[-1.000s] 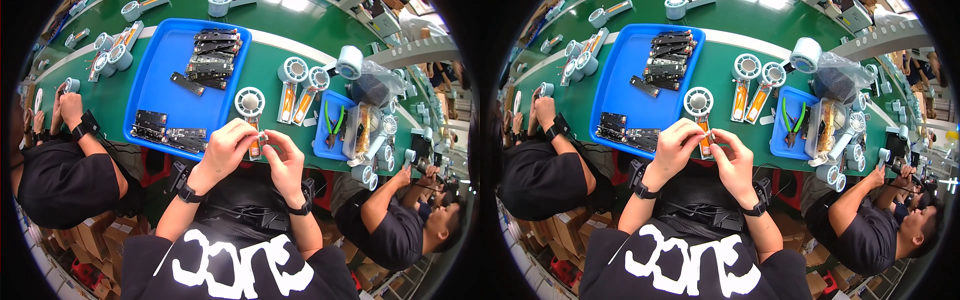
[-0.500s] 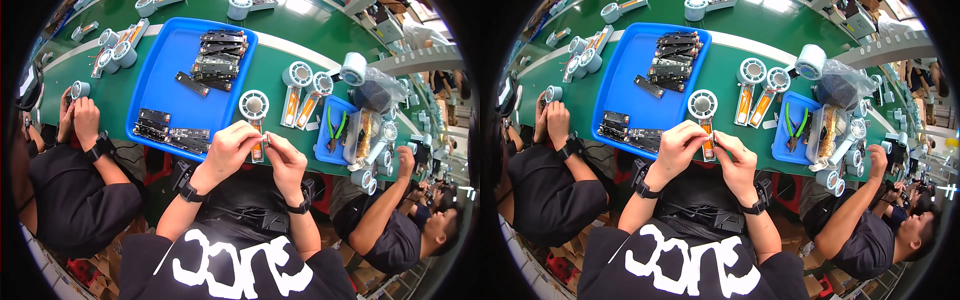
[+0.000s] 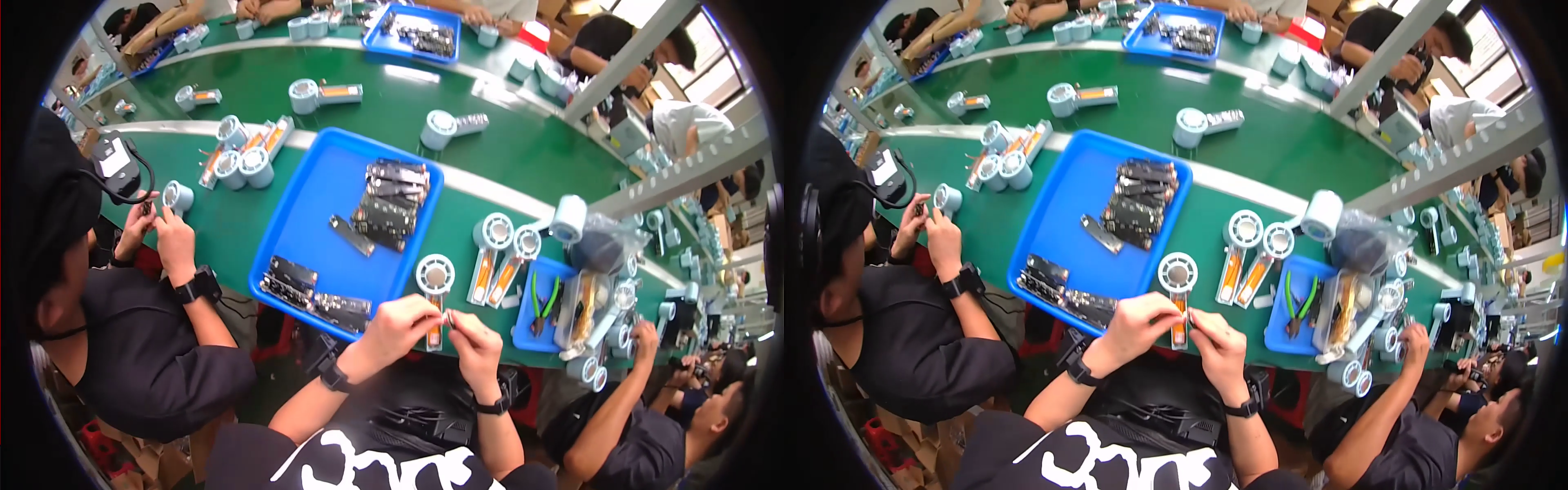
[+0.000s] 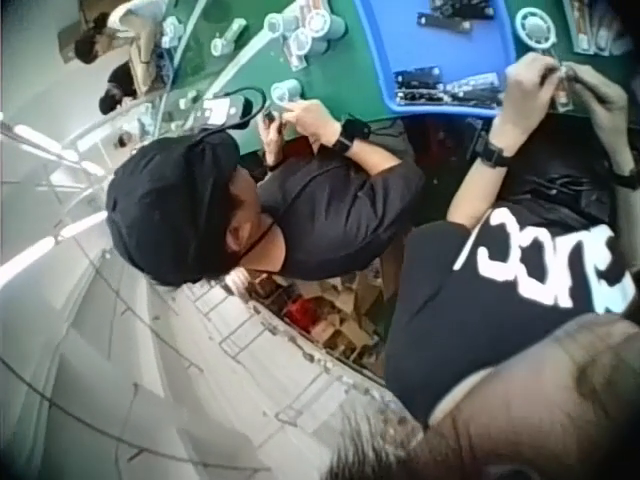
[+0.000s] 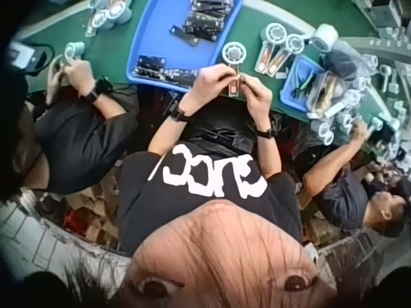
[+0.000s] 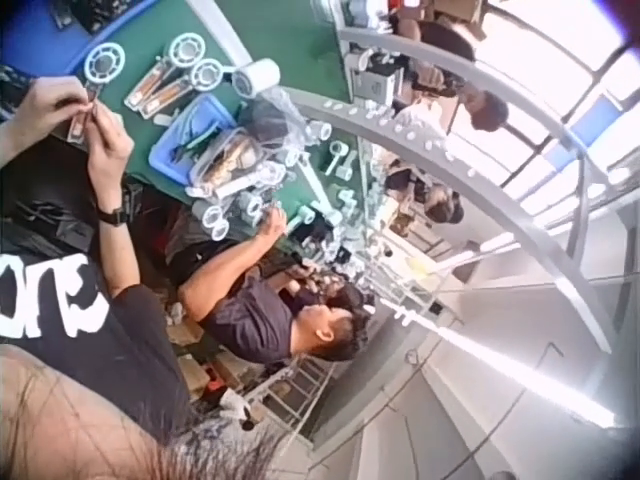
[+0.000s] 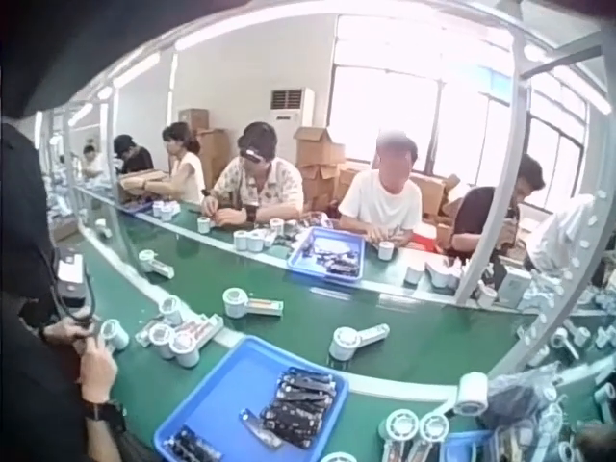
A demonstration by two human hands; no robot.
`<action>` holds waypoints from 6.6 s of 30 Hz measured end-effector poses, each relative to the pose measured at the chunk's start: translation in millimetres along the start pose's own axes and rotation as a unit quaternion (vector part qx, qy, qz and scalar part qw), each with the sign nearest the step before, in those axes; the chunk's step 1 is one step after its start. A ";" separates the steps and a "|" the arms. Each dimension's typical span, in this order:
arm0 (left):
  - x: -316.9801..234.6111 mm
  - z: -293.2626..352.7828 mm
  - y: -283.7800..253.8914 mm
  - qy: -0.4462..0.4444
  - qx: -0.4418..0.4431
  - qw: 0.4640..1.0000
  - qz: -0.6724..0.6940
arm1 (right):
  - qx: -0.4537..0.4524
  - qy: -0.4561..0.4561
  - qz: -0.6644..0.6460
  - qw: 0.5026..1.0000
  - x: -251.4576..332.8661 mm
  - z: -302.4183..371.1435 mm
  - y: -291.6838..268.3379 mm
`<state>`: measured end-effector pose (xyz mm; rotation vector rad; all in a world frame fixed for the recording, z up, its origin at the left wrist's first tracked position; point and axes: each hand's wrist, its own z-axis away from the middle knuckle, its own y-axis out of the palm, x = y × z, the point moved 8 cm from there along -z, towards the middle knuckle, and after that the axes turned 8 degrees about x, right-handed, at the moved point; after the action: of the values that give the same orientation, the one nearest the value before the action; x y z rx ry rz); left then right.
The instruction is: Manually assembling and connecting small electronic components and ribbon cables on a production line.
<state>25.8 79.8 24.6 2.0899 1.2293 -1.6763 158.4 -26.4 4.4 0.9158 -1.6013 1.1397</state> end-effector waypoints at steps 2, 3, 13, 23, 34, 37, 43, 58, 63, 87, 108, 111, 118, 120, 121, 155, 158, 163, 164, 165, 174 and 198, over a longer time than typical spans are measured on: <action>7.9 1.3 3.0 -0.087 0.025 0.995 0.046 | -0.002 0.000 -0.018 1.000 2.3 2.3 -0.1; 14.1 0.2 5.4 -0.131 0.039 0.988 0.071 | -0.005 0.016 -0.036 0.999 -0.4 2.2 -0.9; 5.7 -12.7 9.5 0.031 0.112 0.993 -0.008 | 0.023 0.071 -0.109 0.991 -10.1 -1.5 -2.5; -25.4 -6.6 -3.6 0.095 -0.011 0.993 -0.068 | 0.019 0.144 -0.093 0.985 5.6 -13.2 -6.2; -4.5 2.7 11.2 -0.047 -0.080 0.972 -0.214 | 0.120 0.149 0.061 0.980 52.8 -91.3 -0.7; -13.2 -1.5 13.1 -0.026 -0.079 0.957 -0.277 | 0.126 0.149 0.079 0.978 51.6 -92.3 -0.3; -12.0 -8.2 24.6 -0.007 -0.096 0.949 -0.301 | 0.108 0.173 0.071 0.976 46.9 -86.3 -6.1; -0.8 -3.3 12.6 0.013 0.011 0.984 -0.177 | -0.070 0.150 -0.007 0.986 21.0 -29.9 -7.4; 7.3 -4.1 5.3 -0.002 0.016 0.994 -0.108 | -0.112 0.150 -0.072 0.980 6.2 -20.2 -2.2; -1.3 -16.2 29.3 0.053 0.052 0.978 -0.197 | -0.105 0.134 -0.055 0.984 -13.8 19.7 -10.4; -15.0 -17.8 29.3 0.200 0.119 0.929 -0.289 | -0.001 0.211 -0.045 0.976 -8.3 5.9 -21.5; -12.7 -21.5 33.0 0.213 0.167 0.921 -0.281 | 0.018 0.211 -0.039 0.977 -5.0 -0.8 -23.3; -11.1 -22.0 36.7 0.220 0.196 0.911 -0.288 | 0.061 0.223 0.016 0.973 -2.9 -7.0 -26.1; -7.2 -24.4 35.0 0.219 0.195 0.912 -0.288 | 0.075 0.211 0.052 0.973 -2.5 -13.1 -24.7; -5.7 -24.4 34.1 0.216 0.194 0.917 -0.275 | 0.075 0.207 0.050 0.974 -1.3 -15.7 -23.4; -10.1 -12.3 28.6 0.161 0.160 0.938 -0.262 | 0.292 0.261 0.474 0.789 37.0 -348.0 -12.6; -9.2 -11.1 32.4 0.154 0.171 0.938 -0.259 | 0.346 0.290 0.523 0.723 23.9 -321.5 -6.1; -15.7 -8.9 33.7 0.156 0.166 0.939 -0.258 | 0.387 0.309 0.574 0.652 -6.4 -292.8 -4.6; -15.7 -8.4 34.0 0.158 0.166 0.939 -0.255 | 0.389 0.287 0.597 0.640 -5.0 -289.1 -0.3; -15.6 -8.2 34.6 0.160 0.167 0.940 -0.252 | 0.390 0.267 0.620 0.627 -3.6 -284.3 1.8; -12.2 -0.7 18.5 0.111 0.095 0.967 -0.207 | 0.129 0.077 0.313 0.938 91.5 -99.0 -1.5; 0.1 1.3 4.4 0.000 0.058 0.978 -0.201 | 0.025 0.202 -0.019 0.979 -0.4 -4.6 1.0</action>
<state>27.9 76.3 22.7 1.9997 1.6812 -1.9513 158.8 -21.7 4.3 0.6886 -1.2248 1.2518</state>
